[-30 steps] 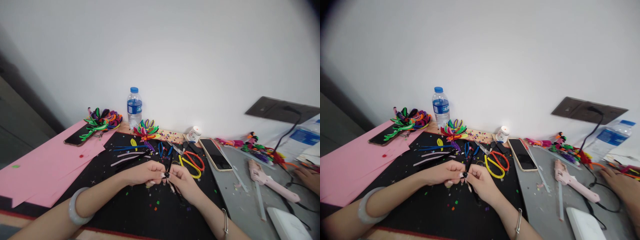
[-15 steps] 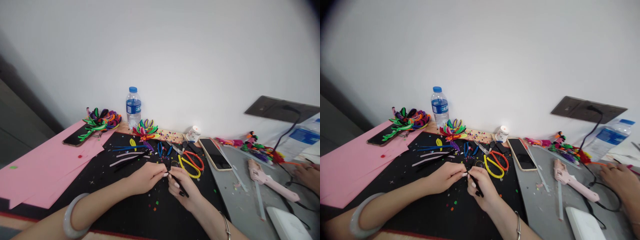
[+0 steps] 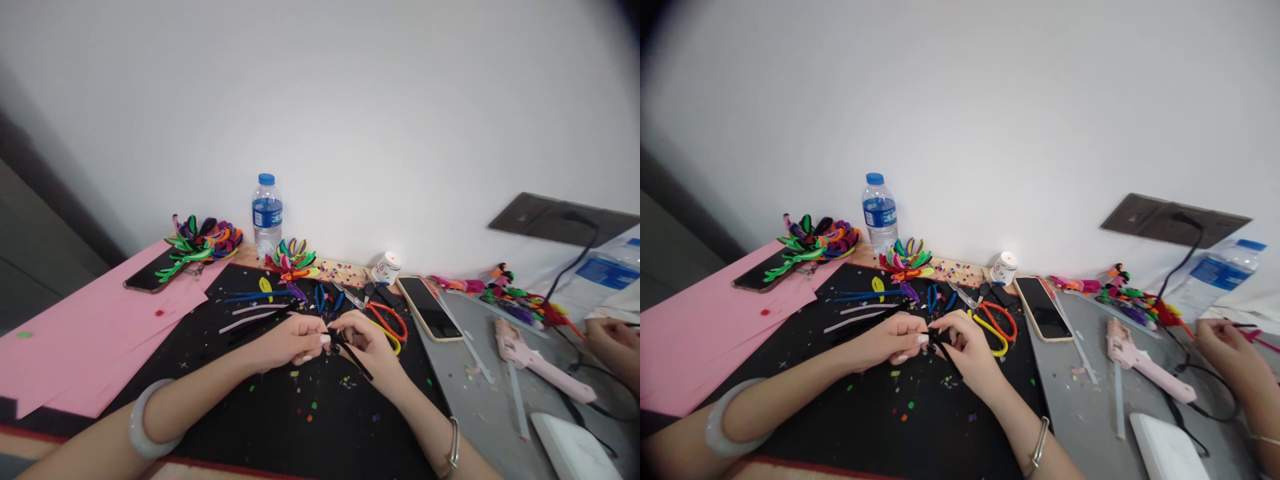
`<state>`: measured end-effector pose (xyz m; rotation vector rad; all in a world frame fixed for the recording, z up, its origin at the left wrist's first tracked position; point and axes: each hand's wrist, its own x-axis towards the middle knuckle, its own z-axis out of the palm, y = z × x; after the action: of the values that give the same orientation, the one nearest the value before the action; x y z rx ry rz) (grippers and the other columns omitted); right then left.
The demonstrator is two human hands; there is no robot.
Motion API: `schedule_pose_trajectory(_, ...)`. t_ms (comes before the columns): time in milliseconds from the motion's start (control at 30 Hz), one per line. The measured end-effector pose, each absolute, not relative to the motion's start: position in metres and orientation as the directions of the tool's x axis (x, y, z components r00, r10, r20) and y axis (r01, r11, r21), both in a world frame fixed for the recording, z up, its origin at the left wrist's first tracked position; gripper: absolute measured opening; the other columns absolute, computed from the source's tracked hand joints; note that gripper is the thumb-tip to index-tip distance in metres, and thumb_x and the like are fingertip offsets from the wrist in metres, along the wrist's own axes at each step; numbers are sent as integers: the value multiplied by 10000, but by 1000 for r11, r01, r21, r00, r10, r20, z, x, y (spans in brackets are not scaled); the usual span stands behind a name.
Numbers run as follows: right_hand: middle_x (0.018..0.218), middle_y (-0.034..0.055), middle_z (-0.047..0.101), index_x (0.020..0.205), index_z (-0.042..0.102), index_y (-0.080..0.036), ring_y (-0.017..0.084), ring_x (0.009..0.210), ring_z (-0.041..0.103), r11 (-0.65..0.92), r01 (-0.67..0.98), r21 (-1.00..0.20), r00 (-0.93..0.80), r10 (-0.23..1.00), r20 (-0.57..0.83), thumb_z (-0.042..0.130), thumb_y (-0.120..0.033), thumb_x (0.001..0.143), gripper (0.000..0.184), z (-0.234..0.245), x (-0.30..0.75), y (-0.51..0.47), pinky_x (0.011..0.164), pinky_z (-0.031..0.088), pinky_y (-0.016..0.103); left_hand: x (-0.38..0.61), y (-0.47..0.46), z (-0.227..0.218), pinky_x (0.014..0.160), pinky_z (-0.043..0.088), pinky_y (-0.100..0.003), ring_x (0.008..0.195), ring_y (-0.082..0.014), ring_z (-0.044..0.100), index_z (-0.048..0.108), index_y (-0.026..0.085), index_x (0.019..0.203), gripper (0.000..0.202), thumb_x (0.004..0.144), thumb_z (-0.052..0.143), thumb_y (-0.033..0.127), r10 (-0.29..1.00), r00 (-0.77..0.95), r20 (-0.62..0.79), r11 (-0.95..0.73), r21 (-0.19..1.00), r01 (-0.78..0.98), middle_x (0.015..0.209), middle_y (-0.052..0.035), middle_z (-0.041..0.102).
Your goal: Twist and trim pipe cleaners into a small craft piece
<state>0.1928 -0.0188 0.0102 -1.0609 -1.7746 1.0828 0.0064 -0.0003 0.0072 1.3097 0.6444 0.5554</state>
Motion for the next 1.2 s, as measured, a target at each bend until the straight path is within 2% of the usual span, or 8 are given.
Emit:
schedule_pose_trajectory(200,712,-2,450,780,562,-177,119,601,389,480,431,-764,-459,846,273,546,-201,800,34,14,195,-23,531,299,236,5,-2,3,375,187,-166,374,-35,277,494,141,707,232,807,500,349,642,754,-140,163,986,44,485,77,407)
schedule_pose_trajectory(367,702,-3,468,735,521,-174,125,650,439,482,403,-778,-497,829,256,489,-174,828,99,15,192,-26,592,331,239,3,-2,2,386,213,-166,389,-39,303,506,141,732,238,810,493,366,619,773,-141,129,989,77,513,71,422)
schedule_pose_trajectory(600,628,-12,497,680,542,-152,95,533,397,185,214,-959,-421,903,80,499,-251,822,179,11,186,-27,500,283,225,7,-5,8,397,221,-168,405,-52,297,483,154,701,203,824,459,314,651,747,-131,18,987,158,492,77,408)
schedule_pose_trajectory(700,561,-40,430,643,529,-149,71,469,323,-38,30,-999,-376,925,-47,548,-328,786,230,5,183,-28,442,224,212,10,-8,11,427,248,-170,435,-60,336,461,155,630,211,825,431,229,715,699,-22,-177,962,210,490,69,417)
schedule_pose_trajectory(833,491,-74,357,642,500,-155,52,420,222,-294,-142,-945,-367,902,-226,610,-362,724,248,0,181,-28,403,135,200,10,-11,11,490,285,-177,479,-70,405,480,152,605,218,810,410,139,726,662,184,-484,821,302,509,55,448)
schedule_pose_trajectory(933,466,-70,378,610,498,-150,47,409,232,-335,-104,-937,-372,887,-276,614,-378,715,276,1,184,-26,391,130,193,9,-10,9,550,326,-182,521,-80,464,531,150,632,245,832,390,145,714,664,221,-535,784,315,550,36,518)
schedule_pose_trajectory(1100,439,-67,432,575,476,-159,34,352,263,-256,-18,-966,-329,914,-237,610,-384,722,300,3,193,-17,360,157,183,8,-5,5,555,354,-193,558,-101,493,624,143,704,260,846,423,229,749,652,120,-413,854,317,609,9,572)
schedule_pose_trajectory(1200,414,-75,435,552,450,-160,21,319,267,-254,-41,-966,-284,930,-232,654,-377,682,325,1,196,-13,341,158,169,8,-3,5,625,377,-203,668,-117,518,646,134,744,204,814,495,252,726,668,163,-424,871,248,746,-18,577)
